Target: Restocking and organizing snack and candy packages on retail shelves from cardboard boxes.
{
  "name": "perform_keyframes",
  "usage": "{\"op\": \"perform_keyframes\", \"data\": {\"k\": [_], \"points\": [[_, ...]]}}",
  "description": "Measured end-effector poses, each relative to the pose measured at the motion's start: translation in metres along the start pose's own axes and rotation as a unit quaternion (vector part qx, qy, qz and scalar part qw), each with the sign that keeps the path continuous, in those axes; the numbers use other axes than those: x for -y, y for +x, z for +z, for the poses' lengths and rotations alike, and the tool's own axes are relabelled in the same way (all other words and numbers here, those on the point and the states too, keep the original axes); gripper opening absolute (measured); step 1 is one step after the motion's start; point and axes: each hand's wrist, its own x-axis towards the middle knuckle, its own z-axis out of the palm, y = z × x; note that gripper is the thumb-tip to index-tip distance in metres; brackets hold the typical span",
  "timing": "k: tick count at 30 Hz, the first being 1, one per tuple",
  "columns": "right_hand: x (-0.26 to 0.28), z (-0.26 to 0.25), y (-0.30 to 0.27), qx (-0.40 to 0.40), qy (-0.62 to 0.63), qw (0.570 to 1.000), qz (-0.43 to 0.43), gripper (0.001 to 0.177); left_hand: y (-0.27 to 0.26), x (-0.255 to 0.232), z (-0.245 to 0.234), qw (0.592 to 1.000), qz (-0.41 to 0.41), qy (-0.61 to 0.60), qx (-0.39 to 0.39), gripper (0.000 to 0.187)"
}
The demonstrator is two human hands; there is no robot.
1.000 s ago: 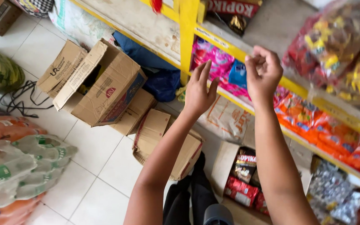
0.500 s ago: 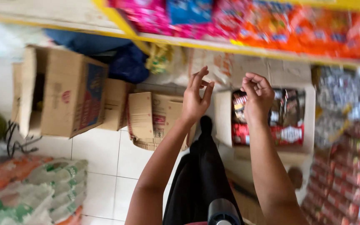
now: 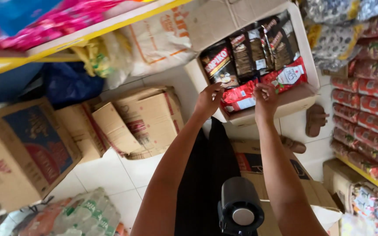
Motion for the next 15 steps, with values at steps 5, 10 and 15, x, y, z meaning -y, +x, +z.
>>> {"op": "perform_keyframes", "data": {"k": [5,10,15], "points": [[-0.110,-0.035,0.045,0.001,-0.019,0.997,0.079,0.020,0.041,0.110,0.081,0.992,-0.071,0.108,0.008,0.046],[-0.203,-0.016,0.081,0.018,-0.112,0.990,0.090,0.020,0.080,0.227,0.148,0.980,-0.147,0.130,0.002,0.054],[-0.256,0.004,0.099,0.076,-0.182,0.976,0.092,0.024,0.097,0.327,0.191,0.974,-0.191,0.116,-0.031,0.062]]}}
